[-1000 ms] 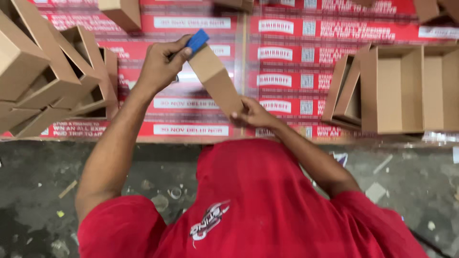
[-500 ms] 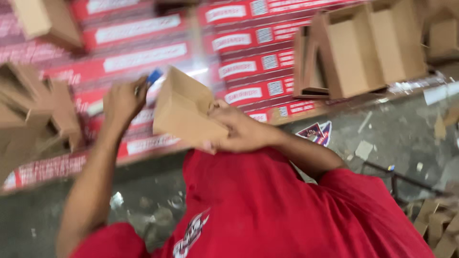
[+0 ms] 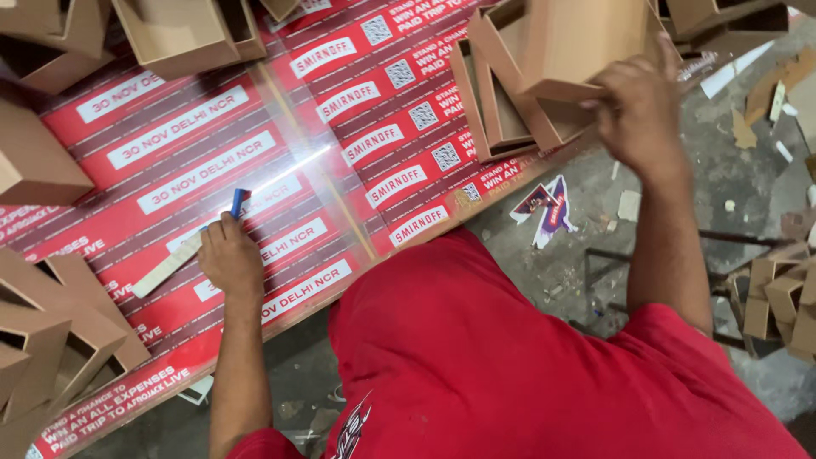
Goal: The person assembles small cardboard boxes by folding the flaps and securing them with a blue tool. They repeatedly pick up flat cardboard pieces, fold them into box shapes, and place the finished boxes on a table.
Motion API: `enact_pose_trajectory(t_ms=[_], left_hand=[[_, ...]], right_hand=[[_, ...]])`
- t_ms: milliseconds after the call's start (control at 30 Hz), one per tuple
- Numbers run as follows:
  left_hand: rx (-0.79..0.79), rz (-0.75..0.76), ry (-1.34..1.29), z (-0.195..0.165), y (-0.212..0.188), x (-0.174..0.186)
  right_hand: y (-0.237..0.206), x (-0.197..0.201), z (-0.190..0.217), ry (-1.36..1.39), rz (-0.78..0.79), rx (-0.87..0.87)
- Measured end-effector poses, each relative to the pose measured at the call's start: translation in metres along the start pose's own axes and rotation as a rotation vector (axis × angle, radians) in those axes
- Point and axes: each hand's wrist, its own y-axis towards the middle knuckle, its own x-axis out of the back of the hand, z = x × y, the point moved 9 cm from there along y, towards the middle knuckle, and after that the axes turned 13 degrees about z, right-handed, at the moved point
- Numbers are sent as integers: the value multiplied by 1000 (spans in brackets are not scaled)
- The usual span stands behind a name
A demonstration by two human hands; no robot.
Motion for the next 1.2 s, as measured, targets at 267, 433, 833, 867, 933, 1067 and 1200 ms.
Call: enact_pose_trajectory(t_ms=[267,433,833,867,933,1067,1200], left_hand=[[14,-9,15,-3,4,13],[20,-34,-6,-3,5,16],[158,-85,4,10,12,16],[179,-93,8,12,11,17],[278,-97,32,18,9,17],[363,-64,15,26,7,19],[442,-33,-361,45,-3,41]], right_hand=[[-23,-27,-99,34,14,-78],[-27,13,-70,-12,58,-170],[191,-33,289,526,-44,690],[221,-57,331,482,-8,741],[278,-85,395,408,-87,786],[353,-156,448,54,252,491],[334,-134,423,606,151,546]])
